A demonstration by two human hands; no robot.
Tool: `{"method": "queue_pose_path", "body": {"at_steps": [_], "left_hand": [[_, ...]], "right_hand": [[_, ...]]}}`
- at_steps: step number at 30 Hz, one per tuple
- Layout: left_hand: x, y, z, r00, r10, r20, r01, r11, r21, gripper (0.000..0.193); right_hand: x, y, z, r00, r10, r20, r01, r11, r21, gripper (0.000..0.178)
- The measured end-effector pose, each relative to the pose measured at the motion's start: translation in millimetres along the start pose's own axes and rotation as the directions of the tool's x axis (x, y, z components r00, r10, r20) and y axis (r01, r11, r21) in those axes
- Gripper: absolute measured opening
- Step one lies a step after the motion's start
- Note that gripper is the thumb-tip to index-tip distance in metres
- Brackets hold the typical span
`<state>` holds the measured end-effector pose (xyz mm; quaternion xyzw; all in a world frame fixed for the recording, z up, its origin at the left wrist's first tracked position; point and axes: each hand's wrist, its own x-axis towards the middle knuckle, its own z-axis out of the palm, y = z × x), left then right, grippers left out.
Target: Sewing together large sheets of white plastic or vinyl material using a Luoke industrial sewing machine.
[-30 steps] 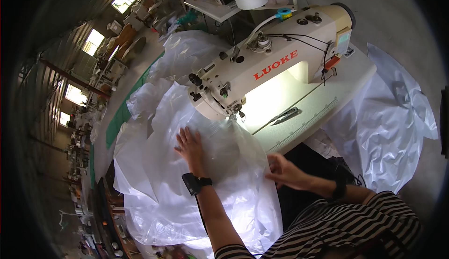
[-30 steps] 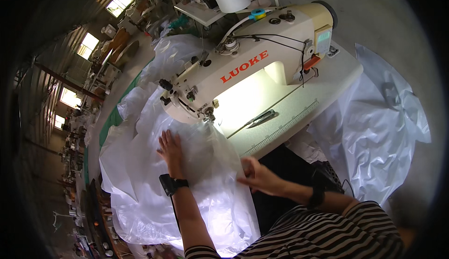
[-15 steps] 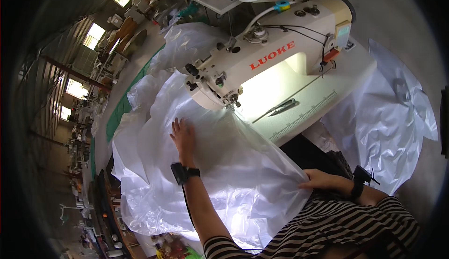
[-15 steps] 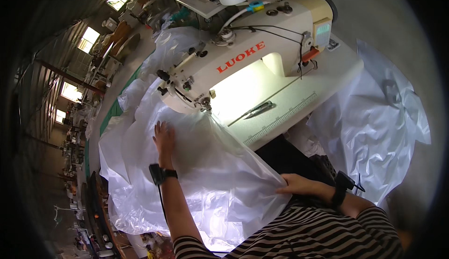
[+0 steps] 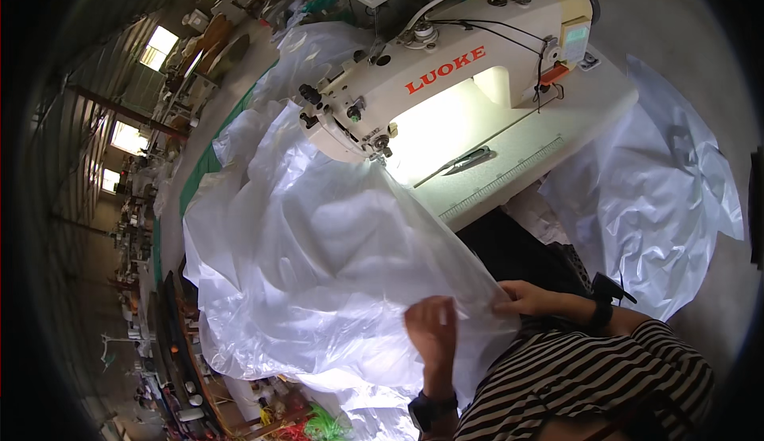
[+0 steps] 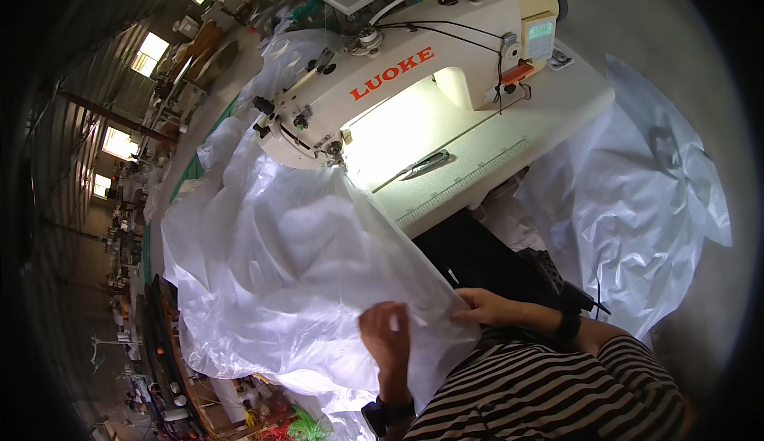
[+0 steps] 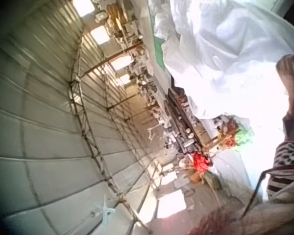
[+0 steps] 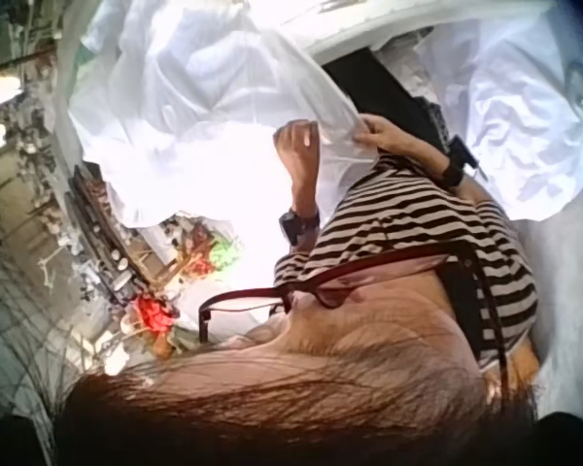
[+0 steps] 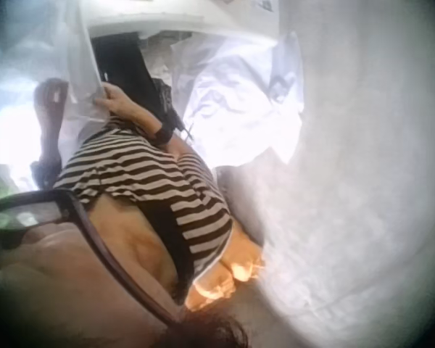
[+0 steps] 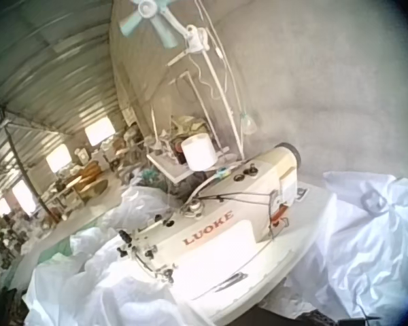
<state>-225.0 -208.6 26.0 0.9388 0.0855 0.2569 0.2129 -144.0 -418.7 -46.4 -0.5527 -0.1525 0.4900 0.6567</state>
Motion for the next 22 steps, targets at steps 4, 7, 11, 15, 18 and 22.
{"method": "queue_pose_path", "body": {"at_steps": [4,7,11,15,18,22], "left_hand": [[-6.7,35.1,9.8,0.986,0.045,0.162,-0.023,0.991,-0.131,0.010],[-8.1,46.5,15.9,0.981,0.016,0.192,0.015,0.988,-0.156,0.011],[-23.3,61.5,10.3,0.958,0.129,0.257,-0.055,0.959,-0.278,0.010],[-88.9,-17.4,-40.5,0.725,-0.120,0.678,0.600,0.593,-0.537,0.017],[-168.1,-107.0,-47.1,0.402,-0.612,0.681,0.913,0.211,-0.349,0.054],[-242.3,-166.2,0.0,-0.038,-0.722,0.691,0.981,0.107,0.165,0.081]], "right_hand": [[-6.3,-25.1,-3.9,0.995,0.064,0.073,-0.071,0.991,0.111,0.046],[5.2,-35.0,0.6,0.995,-0.066,-0.077,0.065,0.998,-0.022,0.051],[26.8,-57.7,9.8,0.903,-0.378,-0.206,0.245,0.845,-0.475,0.046],[23.6,-74.7,6.0,0.829,-0.511,-0.225,0.159,0.602,-0.782,0.040],[20.1,-75.4,6.1,0.791,-0.596,-0.139,0.218,0.486,-0.846,0.042],[21.6,-70.6,16.0,0.855,-0.517,-0.050,0.222,0.451,-0.864,0.052]]}}
